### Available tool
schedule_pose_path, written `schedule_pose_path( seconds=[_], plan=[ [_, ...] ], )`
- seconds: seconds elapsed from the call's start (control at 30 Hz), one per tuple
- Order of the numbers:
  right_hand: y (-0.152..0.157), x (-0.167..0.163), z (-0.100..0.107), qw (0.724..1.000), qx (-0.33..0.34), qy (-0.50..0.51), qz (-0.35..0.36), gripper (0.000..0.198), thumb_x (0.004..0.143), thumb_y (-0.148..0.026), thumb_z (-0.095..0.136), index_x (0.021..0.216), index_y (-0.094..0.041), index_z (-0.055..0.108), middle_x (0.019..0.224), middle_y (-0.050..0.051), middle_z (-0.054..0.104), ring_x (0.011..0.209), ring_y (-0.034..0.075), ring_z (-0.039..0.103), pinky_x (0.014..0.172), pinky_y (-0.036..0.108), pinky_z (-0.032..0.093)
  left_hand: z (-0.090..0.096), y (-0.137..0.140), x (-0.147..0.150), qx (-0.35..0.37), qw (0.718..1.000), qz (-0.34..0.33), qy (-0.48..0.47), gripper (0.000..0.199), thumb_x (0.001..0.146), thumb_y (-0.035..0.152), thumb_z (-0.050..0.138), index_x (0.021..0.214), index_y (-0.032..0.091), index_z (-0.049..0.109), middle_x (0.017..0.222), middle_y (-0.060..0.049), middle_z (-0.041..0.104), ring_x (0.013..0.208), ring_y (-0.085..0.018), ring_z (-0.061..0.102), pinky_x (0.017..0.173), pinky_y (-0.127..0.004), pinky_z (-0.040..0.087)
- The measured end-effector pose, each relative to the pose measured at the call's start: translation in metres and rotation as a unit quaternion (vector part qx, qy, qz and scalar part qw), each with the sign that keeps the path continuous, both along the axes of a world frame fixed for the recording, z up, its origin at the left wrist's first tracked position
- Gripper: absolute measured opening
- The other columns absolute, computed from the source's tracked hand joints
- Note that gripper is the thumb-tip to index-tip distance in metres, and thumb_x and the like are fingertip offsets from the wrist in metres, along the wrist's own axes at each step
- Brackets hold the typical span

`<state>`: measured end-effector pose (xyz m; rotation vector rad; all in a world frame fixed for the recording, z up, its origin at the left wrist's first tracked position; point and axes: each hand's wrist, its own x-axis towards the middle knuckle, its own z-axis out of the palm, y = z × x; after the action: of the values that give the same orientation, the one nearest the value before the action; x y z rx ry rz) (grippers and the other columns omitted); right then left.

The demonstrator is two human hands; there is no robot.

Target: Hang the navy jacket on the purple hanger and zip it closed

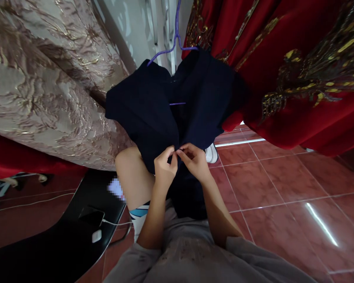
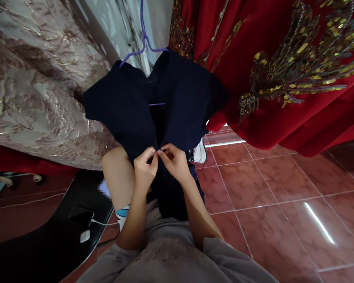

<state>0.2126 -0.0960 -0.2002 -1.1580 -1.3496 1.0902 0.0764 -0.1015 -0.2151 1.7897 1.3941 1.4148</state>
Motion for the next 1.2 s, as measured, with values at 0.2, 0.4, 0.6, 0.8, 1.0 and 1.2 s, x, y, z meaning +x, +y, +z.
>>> schedule_pose_path(
  seconds=[0.2,0.4,0.6,0.8,1.0,1.2],
  plan=[
    [-0.002,0.009,0.007,0.997,-0.015,0.051,0.064,0.03,0.099,-0.045,0.061,0.088,-0.017,0.065,0.068,-0.001,0.06,0.062,0.011,0.056,0.061,0.024,0.042,0.007,-0.003,0.001,-0.003,1.0,-0.008,0.016,0.013,0.098,0.021,0.057,0.093,0.018,0.069,0.092,-0.006,0.075,0.089,-0.02,0.074,0.084,-0.029,0.06],
    [-0.003,0.005,0.009,0.996,-0.027,0.065,0.053,0.027,0.095,-0.043,0.066,0.088,-0.017,0.065,0.067,-0.002,0.058,0.059,0.01,0.053,0.058,0.024,0.039,0.008,-0.006,0.003,0.008,1.0,0.002,0.016,0.017,0.097,0.018,0.059,0.108,0.016,0.072,0.1,-0.009,0.079,0.091,-0.022,0.077,0.087,-0.031,0.063],
    [-0.004,-0.001,0.008,1.0,-0.027,0.012,-0.002,0.021,0.092,-0.039,0.064,0.089,-0.018,0.06,0.065,-0.003,0.056,0.055,0.01,0.048,0.053,0.024,0.034,0.007,-0.007,0.004,0.013,1.0,0.007,0.005,0.024,0.096,0.019,0.062,0.117,0.017,0.072,0.105,-0.009,0.08,0.094,-0.023,0.079,0.089,-0.032,0.065],
    [-0.005,0.004,0.008,0.999,-0.021,-0.037,0.018,0.013,0.088,-0.03,0.058,0.083,-0.018,0.061,0.07,0.0,0.062,0.061,0.011,0.053,0.059,0.025,0.038,0.004,-0.007,0.003,0.011,1.0,0.012,0.001,0.027,0.093,0.017,0.062,0.119,0.018,0.071,0.105,-0.008,0.079,0.093,-0.022,0.079,0.09,-0.033,0.065],
    [0.004,0.002,0.014,0.991,-0.084,0.09,0.05,0.02,0.082,-0.034,0.064,0.077,-0.016,0.069,0.053,-0.004,0.053,0.046,0.008,0.044,0.048,0.023,0.033,0.002,-0.001,0.004,0.004,0.999,0.024,-0.037,0.016,0.094,0.018,0.059,0.108,0.02,0.068,0.094,-0.005,0.076,0.087,-0.019,0.076,0.086,-0.03,0.063],
    [0.073,-0.003,0.093,0.978,0.093,0.175,-0.061,0.021,0.089,-0.035,0.064,0.078,-0.017,0.068,0.057,-0.003,0.051,0.046,0.005,0.039,0.046,0.02,0.027,-0.018,0.041,0.008,0.01,0.998,0.051,-0.033,0.008,0.093,0.018,0.057,0.099,0.019,0.063,0.085,-0.003,0.071,0.08,-0.016,0.073,0.081,-0.028,0.06]
  ],
)
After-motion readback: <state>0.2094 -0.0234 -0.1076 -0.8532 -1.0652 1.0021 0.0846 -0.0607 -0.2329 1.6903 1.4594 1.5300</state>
